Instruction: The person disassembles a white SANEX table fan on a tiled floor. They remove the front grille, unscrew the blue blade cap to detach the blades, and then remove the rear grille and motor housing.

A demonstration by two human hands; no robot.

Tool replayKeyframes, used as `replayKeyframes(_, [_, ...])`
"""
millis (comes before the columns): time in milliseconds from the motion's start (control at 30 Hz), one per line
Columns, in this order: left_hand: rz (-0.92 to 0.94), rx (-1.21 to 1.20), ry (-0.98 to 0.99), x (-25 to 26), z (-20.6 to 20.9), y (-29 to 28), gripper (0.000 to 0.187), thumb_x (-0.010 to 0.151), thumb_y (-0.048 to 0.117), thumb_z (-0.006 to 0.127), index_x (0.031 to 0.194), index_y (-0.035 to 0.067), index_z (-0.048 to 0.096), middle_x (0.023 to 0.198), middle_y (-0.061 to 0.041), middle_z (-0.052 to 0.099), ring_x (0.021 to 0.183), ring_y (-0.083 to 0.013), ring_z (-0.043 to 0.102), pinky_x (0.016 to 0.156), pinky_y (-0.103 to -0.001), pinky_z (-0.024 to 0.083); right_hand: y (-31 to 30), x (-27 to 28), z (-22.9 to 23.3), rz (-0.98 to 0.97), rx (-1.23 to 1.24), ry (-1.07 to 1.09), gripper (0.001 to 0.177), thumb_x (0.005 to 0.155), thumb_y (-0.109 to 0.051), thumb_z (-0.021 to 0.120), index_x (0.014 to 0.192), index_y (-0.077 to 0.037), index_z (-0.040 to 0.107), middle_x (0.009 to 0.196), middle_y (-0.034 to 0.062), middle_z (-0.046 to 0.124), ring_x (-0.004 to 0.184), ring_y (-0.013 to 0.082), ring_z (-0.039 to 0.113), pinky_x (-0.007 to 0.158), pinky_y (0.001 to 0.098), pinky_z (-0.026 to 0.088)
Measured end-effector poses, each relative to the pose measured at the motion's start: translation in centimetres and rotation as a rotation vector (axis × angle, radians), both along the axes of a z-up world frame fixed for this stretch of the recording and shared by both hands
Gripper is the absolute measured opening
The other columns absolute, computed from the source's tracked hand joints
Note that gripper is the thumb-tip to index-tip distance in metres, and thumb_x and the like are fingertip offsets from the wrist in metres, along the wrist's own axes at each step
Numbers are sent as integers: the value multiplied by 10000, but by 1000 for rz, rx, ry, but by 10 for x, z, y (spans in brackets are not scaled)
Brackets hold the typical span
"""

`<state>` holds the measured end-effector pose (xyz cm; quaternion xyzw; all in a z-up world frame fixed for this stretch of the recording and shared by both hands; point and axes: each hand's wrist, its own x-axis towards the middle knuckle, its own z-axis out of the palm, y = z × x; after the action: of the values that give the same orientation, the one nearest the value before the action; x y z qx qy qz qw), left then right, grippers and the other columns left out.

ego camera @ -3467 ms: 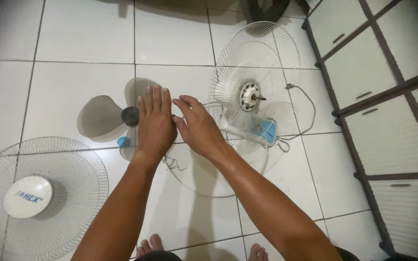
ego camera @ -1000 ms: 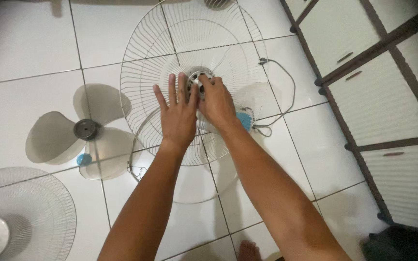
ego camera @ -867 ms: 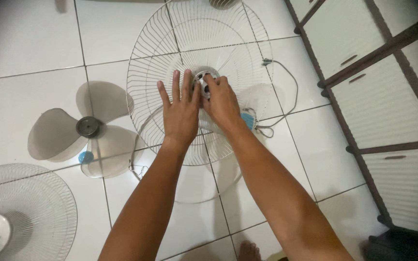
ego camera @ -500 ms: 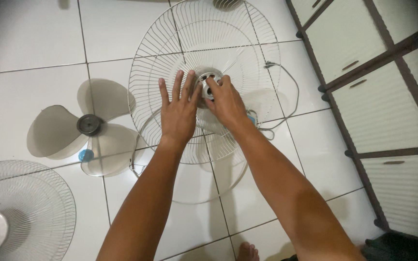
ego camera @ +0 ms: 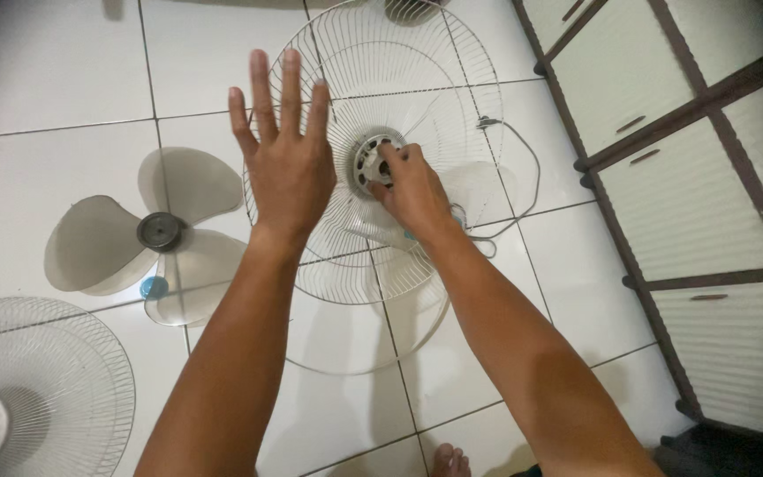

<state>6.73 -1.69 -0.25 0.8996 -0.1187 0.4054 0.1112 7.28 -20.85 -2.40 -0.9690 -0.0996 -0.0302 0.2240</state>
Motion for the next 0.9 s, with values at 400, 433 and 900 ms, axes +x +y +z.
replayKeyframes(400, [158, -205, 130, 12, 2, 24, 741, 916, -59, 648, 1599, 102, 408, 1185, -201, 657, 750, -271, 680, 524, -382, 508, 8, 1, -9, -71, 99, -29, 534, 895, -305, 794, 1315, -58, 575, 1192, 229, 548, 955, 360, 692, 786, 442, 590])
replayKeyframes(433, [142, -220, 118, 14, 0, 25, 779, 896, -92, 630, 1609, 124, 403, 1094, -167, 671, 681, -237, 667, 488, -361, 486, 9, 2, -10, -76, 104, -34, 520, 897, -295, 788, 1310, -60, 576, 1177, 223, 548, 937, 355, 694, 781, 445, 589])
replayKeyframes(900, [109, -296, 188, 13, -3, 32, 869, 835, -143, 592, 1601, 238, 439, 863, -78, 656, 627, -240, 635, 549, -408, 514, 9, 1, -26, -46, 166, -113, 482, 880, -199, 804, 1285, -57, 584, 1104, 182, 487, 931, 322, 626, 783, 444, 560])
